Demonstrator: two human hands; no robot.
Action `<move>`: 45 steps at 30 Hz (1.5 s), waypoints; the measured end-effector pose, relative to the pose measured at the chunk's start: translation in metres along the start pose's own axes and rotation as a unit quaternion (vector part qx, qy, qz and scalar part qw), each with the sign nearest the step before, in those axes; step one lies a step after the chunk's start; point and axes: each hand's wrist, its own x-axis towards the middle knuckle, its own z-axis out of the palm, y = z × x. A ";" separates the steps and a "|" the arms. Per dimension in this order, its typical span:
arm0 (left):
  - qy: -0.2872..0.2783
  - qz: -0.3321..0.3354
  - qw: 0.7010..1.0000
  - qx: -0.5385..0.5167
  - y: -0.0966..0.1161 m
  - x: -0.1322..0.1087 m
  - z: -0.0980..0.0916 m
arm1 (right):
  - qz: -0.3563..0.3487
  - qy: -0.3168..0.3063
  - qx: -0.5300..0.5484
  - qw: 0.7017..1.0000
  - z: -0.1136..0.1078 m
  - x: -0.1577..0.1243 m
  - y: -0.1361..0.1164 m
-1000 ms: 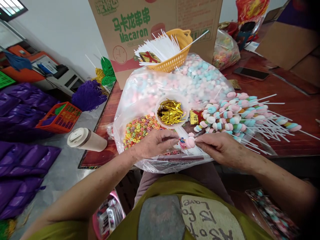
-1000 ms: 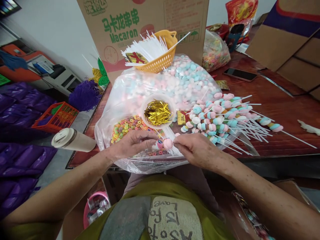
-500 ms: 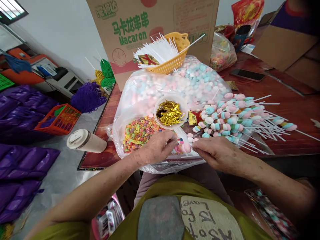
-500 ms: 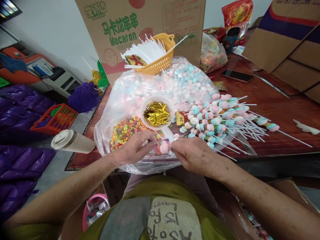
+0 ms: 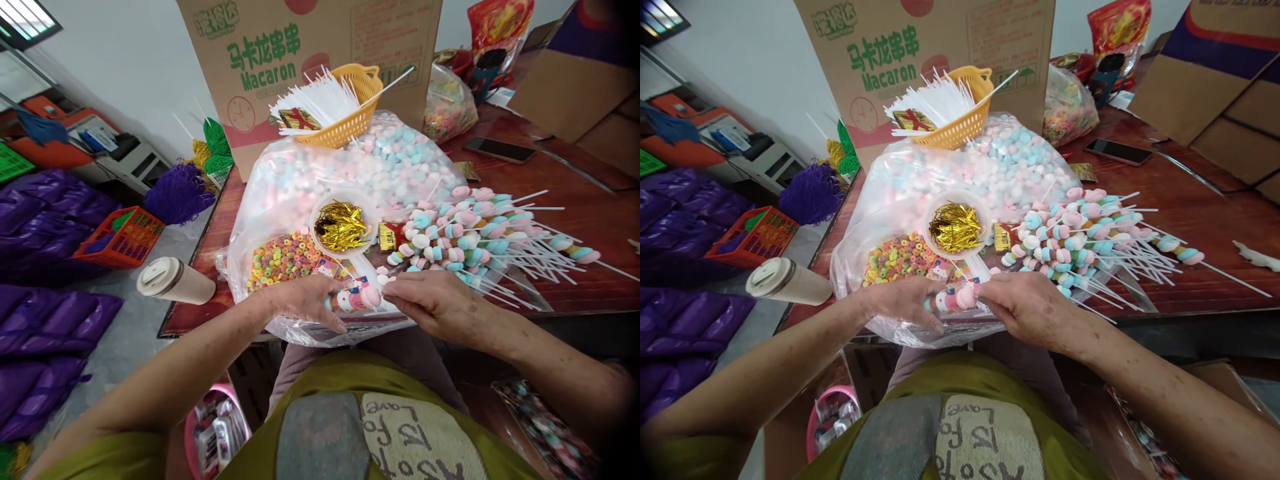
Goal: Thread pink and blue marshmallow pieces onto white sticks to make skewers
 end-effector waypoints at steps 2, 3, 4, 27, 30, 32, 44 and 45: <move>-0.039 -0.010 0.999 -0.026 -0.001 0.006 0.006 | -0.008 -0.008 -0.028 1.000 0.000 0.003 -0.001; -0.050 -0.007 0.998 -0.029 0.000 0.009 0.010 | -0.008 -0.017 -0.035 0.999 0.001 0.004 -0.003; -0.047 -0.002 0.998 -0.029 0.002 0.012 0.013 | -0.007 -0.029 -0.034 0.999 0.003 0.006 -0.004; 0.044 0.003 0.968 -0.245 -0.004 0.011 0.016 | 0.097 0.014 0.188 0.977 0.027 0.023 0.012; -0.006 -0.013 0.963 -0.269 -0.012 -0.007 0.012 | 0.108 0.024 0.181 0.977 0.021 0.023 0.013; -0.042 -0.045 0.943 -0.327 -0.014 -0.012 0.027 | 0.100 0.029 0.178 0.978 0.024 0.025 0.010; 0.325 -0.058 0.931 -0.158 -0.017 0.007 0.075 | 0.264 -0.004 0.406 0.875 0.062 0.034 -0.019; 0.330 -0.058 0.931 -0.144 -0.017 0.007 0.075 | 0.283 -0.010 0.434 0.855 0.068 0.035 -0.025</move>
